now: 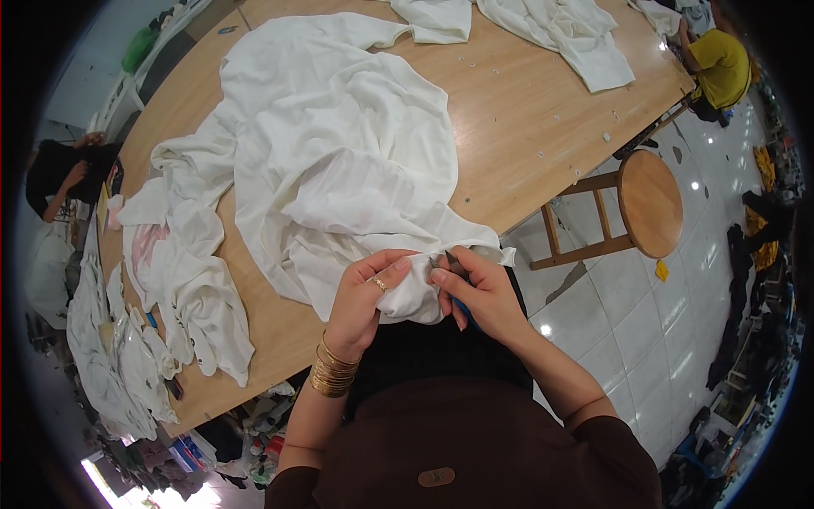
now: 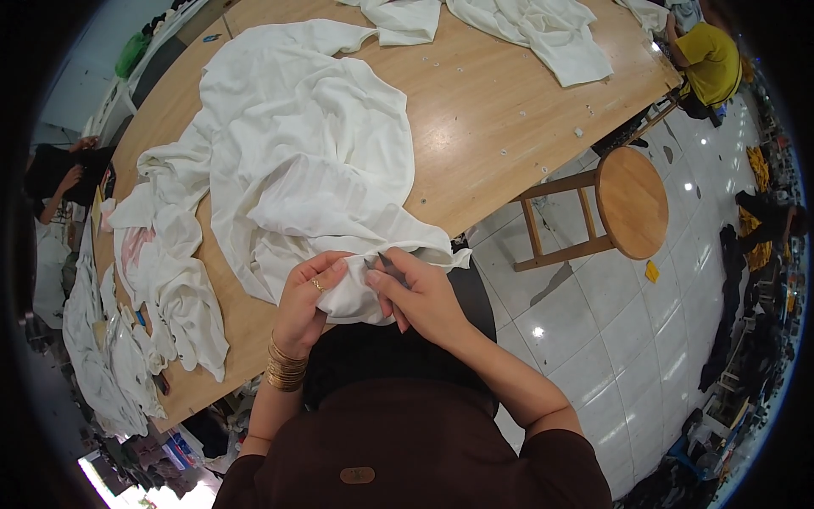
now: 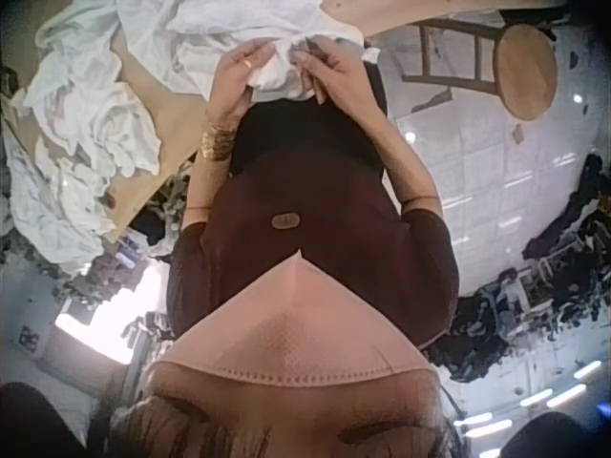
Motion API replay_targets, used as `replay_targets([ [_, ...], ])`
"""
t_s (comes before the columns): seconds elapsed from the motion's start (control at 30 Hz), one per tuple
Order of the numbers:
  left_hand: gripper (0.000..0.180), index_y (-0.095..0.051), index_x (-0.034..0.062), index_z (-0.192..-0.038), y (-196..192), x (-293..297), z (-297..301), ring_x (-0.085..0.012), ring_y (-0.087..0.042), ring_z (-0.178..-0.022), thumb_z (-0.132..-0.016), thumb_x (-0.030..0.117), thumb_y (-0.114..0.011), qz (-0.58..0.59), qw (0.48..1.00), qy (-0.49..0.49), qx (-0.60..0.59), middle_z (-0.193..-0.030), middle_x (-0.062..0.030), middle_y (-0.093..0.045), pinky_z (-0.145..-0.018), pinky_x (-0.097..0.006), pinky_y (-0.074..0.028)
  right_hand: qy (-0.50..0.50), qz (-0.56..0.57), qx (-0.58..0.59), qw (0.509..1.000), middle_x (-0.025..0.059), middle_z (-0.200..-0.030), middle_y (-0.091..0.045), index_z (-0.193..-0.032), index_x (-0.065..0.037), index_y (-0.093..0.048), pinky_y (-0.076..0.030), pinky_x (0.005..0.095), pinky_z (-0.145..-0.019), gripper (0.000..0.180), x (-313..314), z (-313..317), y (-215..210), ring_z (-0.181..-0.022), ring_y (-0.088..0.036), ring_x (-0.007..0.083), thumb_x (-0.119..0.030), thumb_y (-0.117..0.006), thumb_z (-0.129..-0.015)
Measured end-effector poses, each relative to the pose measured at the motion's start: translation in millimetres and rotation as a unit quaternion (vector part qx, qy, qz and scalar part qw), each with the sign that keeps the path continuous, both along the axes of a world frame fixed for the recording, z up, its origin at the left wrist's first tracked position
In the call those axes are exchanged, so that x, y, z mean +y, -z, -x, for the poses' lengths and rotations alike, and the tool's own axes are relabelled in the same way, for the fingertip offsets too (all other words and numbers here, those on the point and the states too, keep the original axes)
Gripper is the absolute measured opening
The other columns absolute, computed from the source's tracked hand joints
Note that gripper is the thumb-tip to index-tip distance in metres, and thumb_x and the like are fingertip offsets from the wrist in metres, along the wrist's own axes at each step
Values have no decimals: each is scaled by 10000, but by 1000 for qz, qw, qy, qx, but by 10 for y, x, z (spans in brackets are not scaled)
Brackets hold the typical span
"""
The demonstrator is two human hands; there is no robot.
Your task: Trimming excess threads from white garments using thread snips.
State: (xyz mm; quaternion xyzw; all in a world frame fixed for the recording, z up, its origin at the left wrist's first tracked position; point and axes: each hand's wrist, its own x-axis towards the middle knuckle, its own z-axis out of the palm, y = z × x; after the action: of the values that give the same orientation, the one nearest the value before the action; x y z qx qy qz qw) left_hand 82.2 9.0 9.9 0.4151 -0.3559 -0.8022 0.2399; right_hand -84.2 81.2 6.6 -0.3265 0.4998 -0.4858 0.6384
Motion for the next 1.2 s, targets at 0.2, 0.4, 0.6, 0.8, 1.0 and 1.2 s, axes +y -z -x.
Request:
replay_targets([
  [0.2, 233, -621, -13, -1045, 13, 4, -7, -94, -580, -843, -891, 154, -568, 2, 1000, 3, 1, -935, -42, -643, -780, -236, -445, 3, -3, -10, 1000, 54, -623, -531, -887, 6, -515, -338, 196, -381, 159, -15, -4, -22, -427, -444, 75, -147, -507, -931],
  [0.4, 223, -623, -13, -1040, 18, 1, 0, -88, -575, -847, -890, 143, -568, 5, 1000, 4, -1, -934, -37, -642, -774, -235, -445, 48, 13, -43, 998, 33, -589, -533, -886, -9, -526, -326, 202, -384, 167, -13, -56, 51, -400, -429, 60, -173, -534, -916],
  [0.6, 216, -626, -15, -1033, 39, 15, -11, -83, -574, -846, -888, 134, -569, 5, 1000, 1, -3, -932, -33, -641, -773, -227, -443, 148, 57, 0, 987, 18, -618, -520, -914, -6, -563, -365, 205, -447, 120, -26, -11, 48, -478, -452, 62, -113, -596, -870],
  [0.8, 210, -628, -15, -1024, 34, 26, 0, -78, -574, -837, -886, 133, -572, 8, 1000, 1, -3, -926, -31, -641, -769, -223, -443, 131, 139, 195, 962, 15, -646, -564, -977, -25, -618, -415, 233, -527, 190, -58, -37, 87, -574, -521, 59, -59, -659, -794],
  [1.0, 197, -640, -14, -993, 24, 42, 52, -61, -556, -800, -883, 139, -582, 44, 999, 5, -30, -878, -12, -635, -739, -210, -437, 173, 292, 413, 845, 30, -652, -587, -931, -8, -602, -399, 240, -503, 117, -101, -14, 225, -537, -508, 88, -43, -631, -823],
  [1.2, 199, -645, -13, -988, 23, 43, 36, -53, -547, -794, -886, 145, -581, 43, 998, 5, -36, -867, -2, -633, -725, -205, -433, 220, 152, 402, 876, 25, -636, -572, -902, -44, -594, -411, 248, -501, 98, -147, 234, 333, -549, -538, 114, -56, -632, -812],
])
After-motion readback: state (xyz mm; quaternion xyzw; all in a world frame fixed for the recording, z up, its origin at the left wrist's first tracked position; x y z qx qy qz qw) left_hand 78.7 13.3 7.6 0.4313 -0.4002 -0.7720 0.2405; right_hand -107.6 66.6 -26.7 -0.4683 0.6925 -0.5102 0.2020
